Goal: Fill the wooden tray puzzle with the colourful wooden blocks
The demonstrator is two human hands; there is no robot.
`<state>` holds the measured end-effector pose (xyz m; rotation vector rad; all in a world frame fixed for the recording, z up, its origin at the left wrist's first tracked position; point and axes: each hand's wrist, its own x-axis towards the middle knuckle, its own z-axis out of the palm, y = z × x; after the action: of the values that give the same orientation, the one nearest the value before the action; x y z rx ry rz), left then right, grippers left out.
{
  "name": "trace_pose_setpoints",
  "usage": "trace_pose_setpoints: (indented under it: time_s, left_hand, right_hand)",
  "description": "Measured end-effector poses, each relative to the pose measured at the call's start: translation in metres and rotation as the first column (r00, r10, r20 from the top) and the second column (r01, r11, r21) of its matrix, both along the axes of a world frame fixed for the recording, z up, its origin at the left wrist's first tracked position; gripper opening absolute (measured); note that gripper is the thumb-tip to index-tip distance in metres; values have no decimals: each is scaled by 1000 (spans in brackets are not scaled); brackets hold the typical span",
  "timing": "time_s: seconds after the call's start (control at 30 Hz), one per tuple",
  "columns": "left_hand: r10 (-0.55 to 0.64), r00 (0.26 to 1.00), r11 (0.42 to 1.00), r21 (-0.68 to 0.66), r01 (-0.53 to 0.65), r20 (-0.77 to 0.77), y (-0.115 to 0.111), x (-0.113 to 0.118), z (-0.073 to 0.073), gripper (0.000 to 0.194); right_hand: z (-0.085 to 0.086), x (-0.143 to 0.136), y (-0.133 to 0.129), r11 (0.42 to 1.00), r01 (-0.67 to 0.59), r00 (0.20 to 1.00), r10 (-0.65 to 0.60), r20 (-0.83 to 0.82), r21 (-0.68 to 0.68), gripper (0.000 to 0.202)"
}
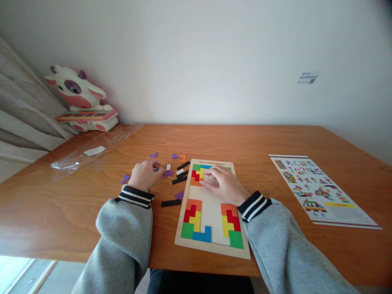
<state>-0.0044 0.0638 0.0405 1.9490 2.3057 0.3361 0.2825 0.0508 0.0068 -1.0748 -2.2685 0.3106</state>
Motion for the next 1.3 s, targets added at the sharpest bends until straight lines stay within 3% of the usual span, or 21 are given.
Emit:
trace_pose_setpoints:
  time_s: [0.4, 0.5, 0.6, 0.67, 0.77, 0.87, 0.97, 1.13, 1.3]
  left_hand:
    - [2, 997, 999, 49, 2, -80, 2, -1, -3, 30]
    - [-35, 999, 994, 100, 34, 10, 1, 1, -1, 27]
    - [-109, 972, 973, 224, 62, 206, -1, 11, 2, 22]
    - [-211, 878, 955, 284, 91, 430, -4, 24, 2, 25]
    - [-326, 581, 939, 325, 109, 746, -10, 52, -3, 36]
    - [-345, 345, 938, 308, 160, 873, -17, 80, -13, 40]
    - [-345, 209, 923, 290, 252, 915, -23, 98, -20, 41]
    - [-318, 135, 915, 267, 302, 938, -27, 102, -22, 37]
    - [-441, 246, 827, 285, 484, 863, -30, 97, -16, 34]
  right_hand:
    - [-1, 5, 2, 1000, 21, 999, -20, -51, 17, 12]
    - [0, 6, 3, 999, 35, 993, -35, -109, -8, 11]
    - [1, 6, 2, 997, 31, 977, -46, -208, -74, 13]
    - [4, 4, 1, 988, 16, 957, -61, -285, -156, 16]
    - [9, -1, -4, 923, -93, 912, -71, -404, -372, 26]
    - [12, -6, -7, 797, -277, 831, -81, -550, -536, 38]
    - [14, -6, -8, 740, -336, 782, -126, -611, -583, 43]
    - [20, 3, -5, 777, -232, 826, -160, -540, -585, 40]
    - [27, 14, -3, 733, -236, 862, -145, -486, -637, 40]
